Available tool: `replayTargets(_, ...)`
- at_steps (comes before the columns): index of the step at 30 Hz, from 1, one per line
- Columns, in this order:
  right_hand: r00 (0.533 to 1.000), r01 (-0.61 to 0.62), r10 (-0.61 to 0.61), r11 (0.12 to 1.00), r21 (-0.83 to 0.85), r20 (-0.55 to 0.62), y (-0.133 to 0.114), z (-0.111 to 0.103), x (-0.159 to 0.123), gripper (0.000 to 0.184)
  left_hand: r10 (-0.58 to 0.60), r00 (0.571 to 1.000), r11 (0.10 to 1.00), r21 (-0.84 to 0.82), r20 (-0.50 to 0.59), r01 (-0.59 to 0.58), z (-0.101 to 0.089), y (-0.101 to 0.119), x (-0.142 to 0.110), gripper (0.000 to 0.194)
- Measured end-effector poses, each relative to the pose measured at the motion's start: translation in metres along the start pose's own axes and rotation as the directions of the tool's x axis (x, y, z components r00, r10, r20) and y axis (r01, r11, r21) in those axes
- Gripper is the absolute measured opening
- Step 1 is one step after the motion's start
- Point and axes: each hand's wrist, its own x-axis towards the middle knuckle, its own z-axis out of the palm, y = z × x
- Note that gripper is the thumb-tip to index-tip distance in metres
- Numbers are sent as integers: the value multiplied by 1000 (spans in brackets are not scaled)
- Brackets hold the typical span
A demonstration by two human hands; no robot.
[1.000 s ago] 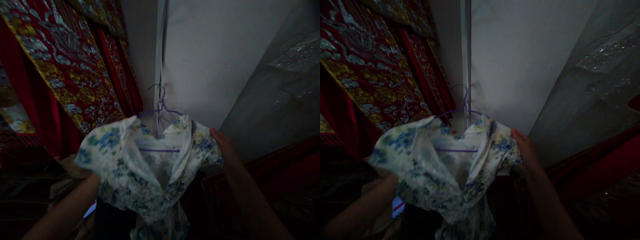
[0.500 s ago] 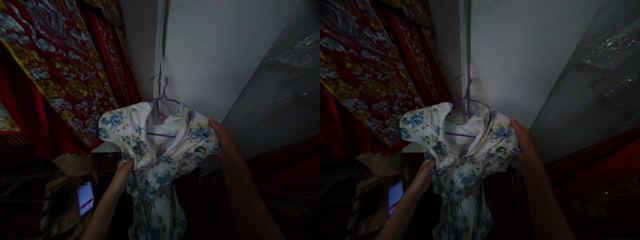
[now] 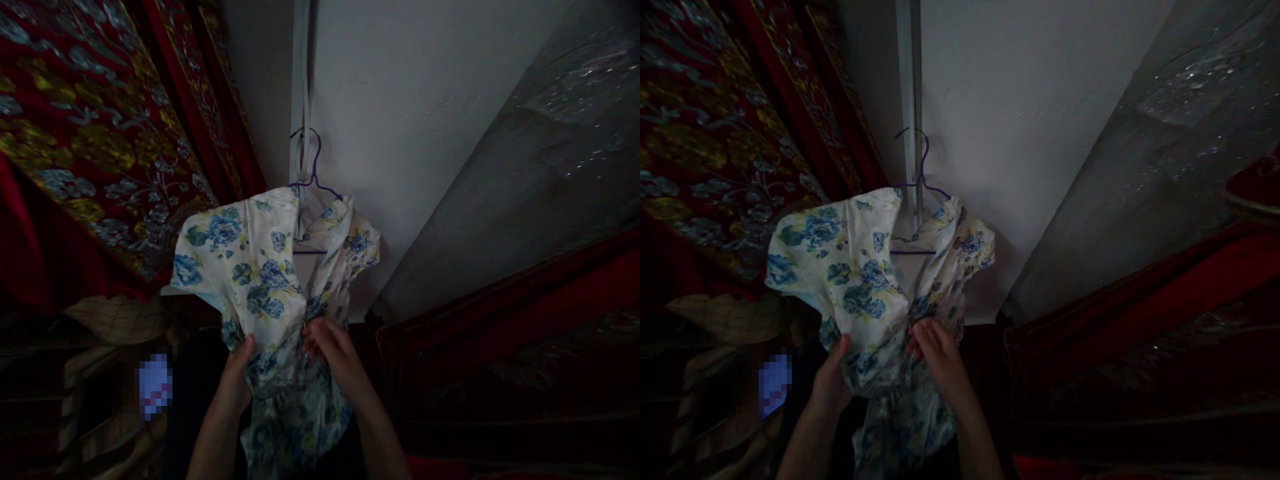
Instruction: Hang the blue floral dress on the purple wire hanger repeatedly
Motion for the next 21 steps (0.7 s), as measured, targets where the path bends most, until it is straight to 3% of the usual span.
replayTargets(3,999,39,-39,999,27,10,-1,18,8,54,51,995,998,51,-81,-47,8,-1,-9,91)
replayTargets(10,994,-7,22,991,135,-107,21,29,4,39,28,998,999,26,-59,-26,27,-2,-16,88)
replayTargets(15,989,-10,42,976,220,-142,12,35,3,34,-8,998,1000,-5,-56,8,27,-3,-17,78)
replayTargets(19,975,29,62,917,398,-213,3,30,2,36,119,988,978,181,-94,-101,12,6,-2,54)
replayTargets(21,975,2,112,857,515,-189,2,26,2,36,258,956,921,333,-139,-200,3,8,7,51)
